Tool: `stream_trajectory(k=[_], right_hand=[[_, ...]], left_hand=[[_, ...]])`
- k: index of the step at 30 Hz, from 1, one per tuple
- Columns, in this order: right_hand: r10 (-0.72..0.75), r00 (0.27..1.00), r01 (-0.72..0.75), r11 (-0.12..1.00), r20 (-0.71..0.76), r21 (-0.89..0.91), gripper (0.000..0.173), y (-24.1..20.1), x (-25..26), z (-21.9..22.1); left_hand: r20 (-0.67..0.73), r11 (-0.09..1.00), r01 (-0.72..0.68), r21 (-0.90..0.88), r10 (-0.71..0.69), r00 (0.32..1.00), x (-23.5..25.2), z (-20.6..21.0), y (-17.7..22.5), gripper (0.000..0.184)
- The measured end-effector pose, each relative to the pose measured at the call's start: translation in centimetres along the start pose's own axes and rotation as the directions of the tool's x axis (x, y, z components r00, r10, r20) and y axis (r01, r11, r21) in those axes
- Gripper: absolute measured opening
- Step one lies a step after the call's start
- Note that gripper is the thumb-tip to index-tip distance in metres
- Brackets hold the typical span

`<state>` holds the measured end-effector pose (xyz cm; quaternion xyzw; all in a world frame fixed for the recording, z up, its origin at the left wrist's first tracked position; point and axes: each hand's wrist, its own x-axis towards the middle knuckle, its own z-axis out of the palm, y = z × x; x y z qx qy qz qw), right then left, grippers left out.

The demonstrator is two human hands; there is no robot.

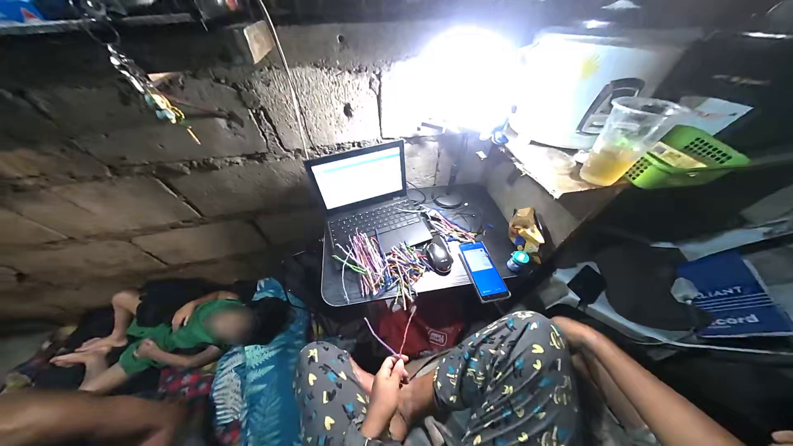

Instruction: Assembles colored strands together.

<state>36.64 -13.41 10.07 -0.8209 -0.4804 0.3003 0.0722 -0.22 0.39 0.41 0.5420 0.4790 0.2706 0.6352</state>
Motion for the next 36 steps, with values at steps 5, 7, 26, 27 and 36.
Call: stream_trajectory(k=[5, 7, 26, 27, 36], right_hand=[[-0.080, 0.974, 0.107, 0.987, -0.213, 0.119, 0.039, -3.3, 6.3, -5.1], [-0.241, 0.906, 0.302, 0.944, -0.348, 0.131, 0.034, -8.8, 6.6, -5.1], [-0.455, 0.745, 0.611, 0.759, -0.488, 0.224, 0.048, -20.4, 14.6, 4.5], [-0.503, 0.779, 0.625, 0.664, -0.374, 0.410, 0.042, -20.5, 12.8, 5.1], [-0.908, 0.415, 0.226, 0.033, -0.065, 0.974, 0.012, -20.9, 6.9, 9.0]], left_hand=[[-0.039, 0.987, -0.001, -0.161, -0.006, 0.999, -0.1, -1.0, 2.2, 0.025], [-0.065, 0.986, -0.020, -0.166, 0.009, 0.998, -0.2, -0.9, 3.1, 0.026], [-0.074, 0.931, -0.059, -0.359, 0.035, 0.997, -3.1, -2.3, 8.6, 0.024], [-0.025, 0.911, -0.031, -0.412, 0.023, 0.999, -3.2, -2.1, 9.1, 0.026], [0.492, 0.643, 0.347, -0.683, 0.054, 0.869, -3.4, -1.1, 8.4, 0.017]])
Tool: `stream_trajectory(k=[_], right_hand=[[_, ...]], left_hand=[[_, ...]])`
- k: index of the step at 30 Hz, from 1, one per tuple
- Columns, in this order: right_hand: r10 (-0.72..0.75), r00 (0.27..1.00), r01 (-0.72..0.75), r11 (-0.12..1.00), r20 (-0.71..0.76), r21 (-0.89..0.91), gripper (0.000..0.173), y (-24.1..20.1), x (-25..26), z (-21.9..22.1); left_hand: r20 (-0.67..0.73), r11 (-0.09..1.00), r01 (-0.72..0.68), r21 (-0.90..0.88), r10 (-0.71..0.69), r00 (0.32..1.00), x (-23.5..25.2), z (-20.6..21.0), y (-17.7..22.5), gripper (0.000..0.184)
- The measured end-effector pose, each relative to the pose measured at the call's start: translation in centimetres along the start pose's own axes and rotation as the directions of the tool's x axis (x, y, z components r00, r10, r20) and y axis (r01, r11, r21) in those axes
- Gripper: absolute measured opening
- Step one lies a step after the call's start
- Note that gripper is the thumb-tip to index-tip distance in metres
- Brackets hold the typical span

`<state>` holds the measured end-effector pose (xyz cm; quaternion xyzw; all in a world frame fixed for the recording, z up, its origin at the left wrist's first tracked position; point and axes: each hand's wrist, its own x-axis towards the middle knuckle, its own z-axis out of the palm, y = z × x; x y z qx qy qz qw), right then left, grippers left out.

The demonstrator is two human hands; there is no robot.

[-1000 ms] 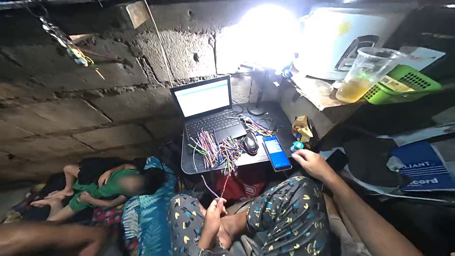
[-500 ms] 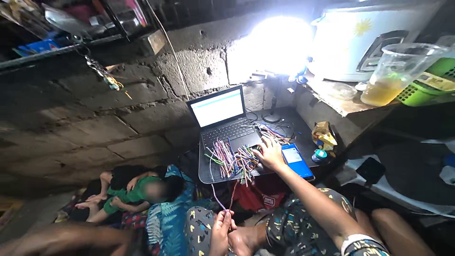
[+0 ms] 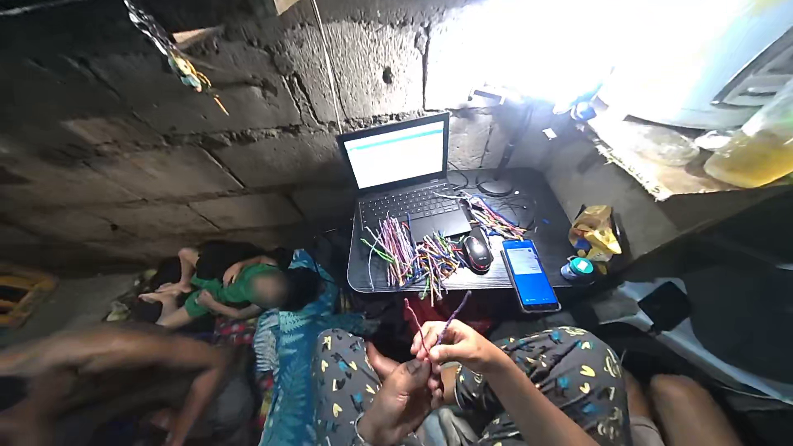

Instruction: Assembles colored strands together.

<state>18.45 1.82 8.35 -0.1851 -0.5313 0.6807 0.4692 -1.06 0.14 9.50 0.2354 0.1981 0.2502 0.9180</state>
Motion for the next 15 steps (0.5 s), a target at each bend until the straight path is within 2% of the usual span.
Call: stream_trajectory(k=[3, 5, 6, 7, 8, 9, 10, 11, 12, 13, 15], right_hand=[[-0.026, 0.995, 0.015, 0.992, -0.092, -0.124, 0.010, -0.4, -0.3, 0.2], [-0.071, 0.976, 0.019, 0.969, -0.206, -0.245, 0.013, 0.0, -0.4, 0.6], [-0.098, 0.955, 0.001, 0.945, -0.281, -0.326, 0.014, 0.2, -0.5, 1.0], [-0.130, 0.931, -0.025, 0.910, -0.341, -0.414, 0.016, 0.4, -0.5, 1.4], [-0.158, 0.907, -0.056, 0.874, -0.391, -0.482, 0.018, 0.6, -0.5, 1.8], [-0.175, 0.885, -0.084, 0.852, -0.432, -0.516, 0.019, 0.9, -0.5, 2.2], [-0.178, 0.866, -0.106, 0.848, -0.467, -0.519, 0.018, 1.0, -0.5, 2.5], [-0.157, 0.858, -0.123, 0.862, -0.489, -0.491, 0.018, 1.0, -0.5, 2.6], [-0.108, 0.870, -0.129, 0.893, -0.482, -0.432, 0.018, 0.8, -0.5, 2.4], [-0.042, 0.905, -0.117, 0.932, -0.423, -0.344, 0.018, 0.5, -0.7, 1.9], [0.057, 0.979, -0.082, 0.989, -0.195, -0.122, 0.027, 0.1, -1.3, 0.3]], left_hand=[[-0.038, 0.997, -0.042, 0.061, 0.045, 0.998, 0.1, 0.0, -0.1, 0.015], [-0.160, 0.943, -0.157, 0.293, 0.210, 0.964, 0.2, -0.1, -0.4, 0.013], [-0.211, 0.831, -0.217, 0.513, 0.367, 0.906, 0.2, 0.1, -0.5, 0.012], [-0.183, 0.601, -0.228, 0.766, 0.545, 0.818, 0.3, 0.1, -0.8, 0.011], [-0.076, 0.282, -0.175, 0.943, 0.698, 0.712, 0.5, -0.2, -1.1, 0.013], [0.052, 0.014, -0.100, 0.995, 0.781, 0.622, 0.9, -0.5, -1.3, 0.016], [0.122, -0.113, -0.051, 0.992, 0.808, 0.577, 1.1, -0.8, -1.4, 0.018], [0.117, -0.115, -0.040, 0.993, 0.811, 0.573, 1.1, -0.7, -1.4, 0.019], [0.043, -0.004, -0.064, 0.998, 0.789, 0.613, 1.0, -0.4, -1.3, 0.020], [-0.068, 0.194, -0.107, 0.975, 0.721, 0.690, 0.6, 0.1, -0.9, 0.019], [-0.201, 0.614, -0.161, 0.773, 0.477, 0.856, -0.1, 0.8, 0.2, 0.016]])
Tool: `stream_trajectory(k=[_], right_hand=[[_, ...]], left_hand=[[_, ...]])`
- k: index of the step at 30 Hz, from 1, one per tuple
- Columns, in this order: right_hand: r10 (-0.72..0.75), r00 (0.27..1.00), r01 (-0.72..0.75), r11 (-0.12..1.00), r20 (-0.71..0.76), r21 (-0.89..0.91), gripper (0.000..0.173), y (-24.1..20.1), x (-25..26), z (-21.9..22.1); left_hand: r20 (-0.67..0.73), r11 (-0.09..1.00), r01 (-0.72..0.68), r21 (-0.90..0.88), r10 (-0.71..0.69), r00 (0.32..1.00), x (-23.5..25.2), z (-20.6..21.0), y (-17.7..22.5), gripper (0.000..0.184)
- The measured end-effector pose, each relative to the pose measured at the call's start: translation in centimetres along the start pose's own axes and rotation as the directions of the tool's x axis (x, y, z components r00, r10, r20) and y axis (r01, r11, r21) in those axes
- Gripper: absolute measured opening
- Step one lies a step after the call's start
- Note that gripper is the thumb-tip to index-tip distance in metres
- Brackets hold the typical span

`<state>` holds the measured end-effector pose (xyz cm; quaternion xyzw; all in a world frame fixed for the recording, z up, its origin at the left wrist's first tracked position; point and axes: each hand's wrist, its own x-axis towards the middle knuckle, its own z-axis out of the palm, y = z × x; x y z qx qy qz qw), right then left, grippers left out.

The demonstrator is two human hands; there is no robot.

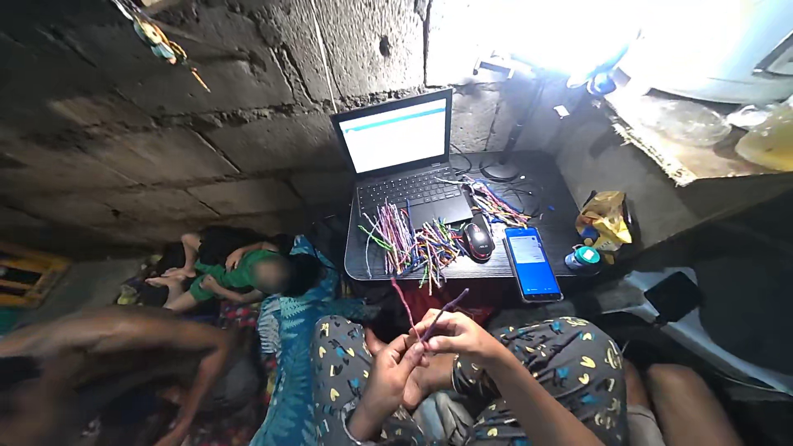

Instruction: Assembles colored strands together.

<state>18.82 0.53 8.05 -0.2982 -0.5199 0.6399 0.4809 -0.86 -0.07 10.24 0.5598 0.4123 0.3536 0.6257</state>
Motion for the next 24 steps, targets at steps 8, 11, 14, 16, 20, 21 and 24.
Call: stream_trajectory(k=[8, 11, 14, 16, 20, 21, 24], right_hand=[[-0.147, 0.958, 0.089, 0.968, 0.245, 0.233, 0.002, 0.7, -0.3, -0.1], [-0.197, 0.975, 0.180, 0.971, 0.100, 0.160, 0.003, 0.2, -0.6, 0.7], [-0.142, 0.976, 0.157, 0.985, -0.166, 0.078, 0.006, 0.0, -0.6, 1.7], [-0.080, 0.953, 0.106, 0.991, -0.292, 0.076, 0.005, 0.3, -0.3, 2.4], [-0.043, 0.927, 0.060, 0.998, -0.373, 0.032, 0.004, 0.1, 0.1, 2.8], [-0.057, 0.925, 0.057, 0.998, -0.375, -0.009, 0.006, 0.1, 0.0, 2.7], [-0.131, 0.906, 0.056, 0.979, -0.404, -0.194, 0.013, 0.3, -0.2, 2.5]], left_hand=[[0.650, 0.656, 0.560, -0.506, -0.136, 0.747, -0.6, -1.0, -0.6, 0.015], [0.536, 0.717, 0.452, -0.531, -0.128, 0.834, -0.7, -0.3, -0.5, 0.011], [0.047, 0.988, -0.149, 0.033, 0.147, 0.988, -0.6, 0.5, 0.1, 0.009], [-0.086, 0.774, -0.315, 0.549, 0.427, 0.900, 0.0, 1.0, -0.2, 0.010], [-0.128, 0.864, -0.190, 0.467, 0.279, 0.952, 0.2, 1.0, -0.1, 0.016], [-0.118, 0.923, -0.141, 0.359, 0.195, 0.974, 0.1, 1.0, 0.1, 0.016], [-0.117, 0.955, -0.107, 0.276, 0.144, 0.983, 0.0, 0.9, -0.1, 0.019]])
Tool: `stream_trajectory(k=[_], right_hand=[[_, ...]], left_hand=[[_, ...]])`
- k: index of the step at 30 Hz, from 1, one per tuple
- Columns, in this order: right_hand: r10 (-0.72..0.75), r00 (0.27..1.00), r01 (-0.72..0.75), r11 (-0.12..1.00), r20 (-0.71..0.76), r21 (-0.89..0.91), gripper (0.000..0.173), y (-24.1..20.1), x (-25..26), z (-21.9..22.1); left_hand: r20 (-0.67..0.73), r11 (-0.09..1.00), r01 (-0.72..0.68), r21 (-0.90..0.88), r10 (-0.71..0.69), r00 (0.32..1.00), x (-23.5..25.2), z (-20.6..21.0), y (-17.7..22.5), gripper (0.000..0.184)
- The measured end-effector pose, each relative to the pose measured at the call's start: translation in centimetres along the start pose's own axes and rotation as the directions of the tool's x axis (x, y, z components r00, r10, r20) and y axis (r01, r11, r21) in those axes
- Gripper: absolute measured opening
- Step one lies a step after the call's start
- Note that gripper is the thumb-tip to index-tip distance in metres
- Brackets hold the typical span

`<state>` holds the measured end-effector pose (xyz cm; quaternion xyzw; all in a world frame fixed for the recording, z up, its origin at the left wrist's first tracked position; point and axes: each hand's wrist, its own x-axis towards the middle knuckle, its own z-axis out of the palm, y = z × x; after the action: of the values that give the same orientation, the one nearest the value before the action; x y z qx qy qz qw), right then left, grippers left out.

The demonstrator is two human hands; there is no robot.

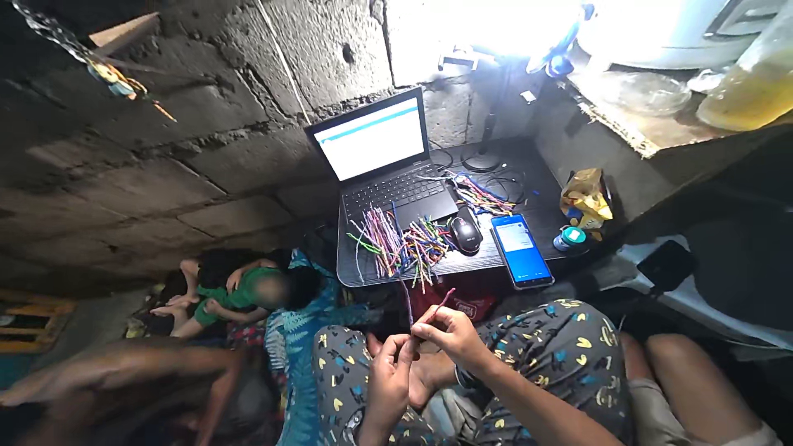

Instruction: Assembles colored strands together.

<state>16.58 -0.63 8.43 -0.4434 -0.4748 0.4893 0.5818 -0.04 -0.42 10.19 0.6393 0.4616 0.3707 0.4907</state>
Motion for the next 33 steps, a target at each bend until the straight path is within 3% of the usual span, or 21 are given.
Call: stream_trajectory(k=[3, 6, 9, 11, 13, 15, 17, 18, 19, 20, 21, 22, 24, 26, 29, 31, 33], right_hand=[[-0.129, 0.991, 0.131, 0.990, 0.034, -0.049, 0.014, 0.4, 0.0, -0.1], [-0.252, 0.953, 0.256, 0.967, 0.169, -0.006, 0.015, 0.8, 0.4, -0.7], [-0.231, 0.912, 0.192, 0.971, 0.338, 0.144, 0.017, 0.5, 0.7, -1.9], [-0.227, 0.891, 0.126, 0.956, 0.393, 0.265, 0.015, 0.6, 0.6, -2.4], [-0.245, 0.889, 0.113, 0.936, 0.388, 0.332, 0.009, 0.5, 0.5, -2.5], [-0.230, 0.925, 0.121, 0.933, 0.303, 0.338, 0.006, 0.2, 0.2, -2.2], [-0.168, 0.969, 0.107, 0.946, 0.181, 0.306, 0.009, -0.4, -0.1, -1.5], [-0.118, 0.986, 0.083, 0.959, 0.118, 0.272, 0.010, -0.6, -0.2, -1.1], [-0.066, 0.996, 0.050, 0.972, 0.063, 0.231, 0.010, -0.8, -0.3, -0.7], [-0.031, 0.999, 0.027, 0.979, 0.017, 0.200, 0.009, -0.8, -0.3, -0.4], [-0.014, 1.000, 0.017, 0.984, -0.017, 0.176, 0.009, -0.7, -0.3, -0.1], [-0.008, 0.999, 0.013, 0.988, -0.035, 0.156, 0.009, -0.5, -0.2, 0.0], [0.009, 1.000, -0.006, 0.990, -0.020, 0.142, 0.009, -0.3, 0.0, 0.0], [0.028, 0.999, -0.034, 0.988, 0.043, 0.152, 0.009, -0.3, 0.1, -0.5], [0.019, 0.989, -0.052, 0.974, 0.147, 0.223, 0.008, -0.3, 0.3, -1.0], [-0.011, 0.981, -0.040, 0.967, 0.195, 0.253, 0.008, 0.0, 0.3, -1.1], [-0.037, 0.978, -0.016, 0.966, 0.203, 0.257, 0.008, 0.2, 0.2, -1.0]], left_hand=[[-0.012, 1.000, 0.010, -0.001, -0.010, 1.000, -0.1, 0.1, -0.1, 0.020], [0.092, 0.957, 0.146, -0.251, -0.127, 0.988, 0.1, -0.2, 0.2, 0.020], [0.390, 0.726, 0.435, -0.533, -0.245, 0.887, 0.0, -0.8, 0.4, 0.023], [0.570, 0.578, 0.575, -0.578, -0.218, 0.792, 0.0, -1.0, 0.3, 0.020], [0.647, 0.502, 0.629, -0.593, -0.167, 0.744, 0.0, -1.0, 0.1, 0.016], [0.563, 0.561, 0.556, -0.613, -0.184, 0.806, 0.0, -0.5, 0.1, 0.012], [0.296, 0.802, 0.293, -0.520, -0.152, 0.943, -0.1, 0.3, 0.1, 0.008], [0.137, 0.939, 0.096, -0.331, -0.053, 0.989, -0.1, 0.7, 0.0, 0.009], [0.001, 0.995, -0.089, -0.054, 0.089, 0.996, 0.0, 1.0, -0.1, 0.009], [-0.078, 0.952, -0.220, 0.215, 0.241, 0.967, 0.2, 1.4, -0.4, 0.011], [-0.106, 0.882, -0.266, 0.388, 0.330, 0.938, 0.4, 1.6, -0.6, 0.011], [-0.109, 0.855, -0.251, 0.455, 0.333, 0.937, 0.4, 1.8, -0.7, 0.013], [-0.053, 0.945, -0.104, 0.309, 0.127, 0.991, 0.5, 1.4, -0.2, 0.017], [0.143, 0.989, 0.138, -0.060, -0.128, 0.981, 0.8, 0.2, 0.4, 0.017], [0.451, 0.777, 0.469, -0.420, -0.270, 0.851, 1.1, -1.5, 0.0, 0.020], [0.545, 0.667, 0.582, -0.466, -0.302, 0.782, 1.0, -1.7, -0.1, 0.013], [0.566, 0.608, 0.625, -0.489, -0.324, 0.758, 0.9, -1.3, -0.1, 0.006]])
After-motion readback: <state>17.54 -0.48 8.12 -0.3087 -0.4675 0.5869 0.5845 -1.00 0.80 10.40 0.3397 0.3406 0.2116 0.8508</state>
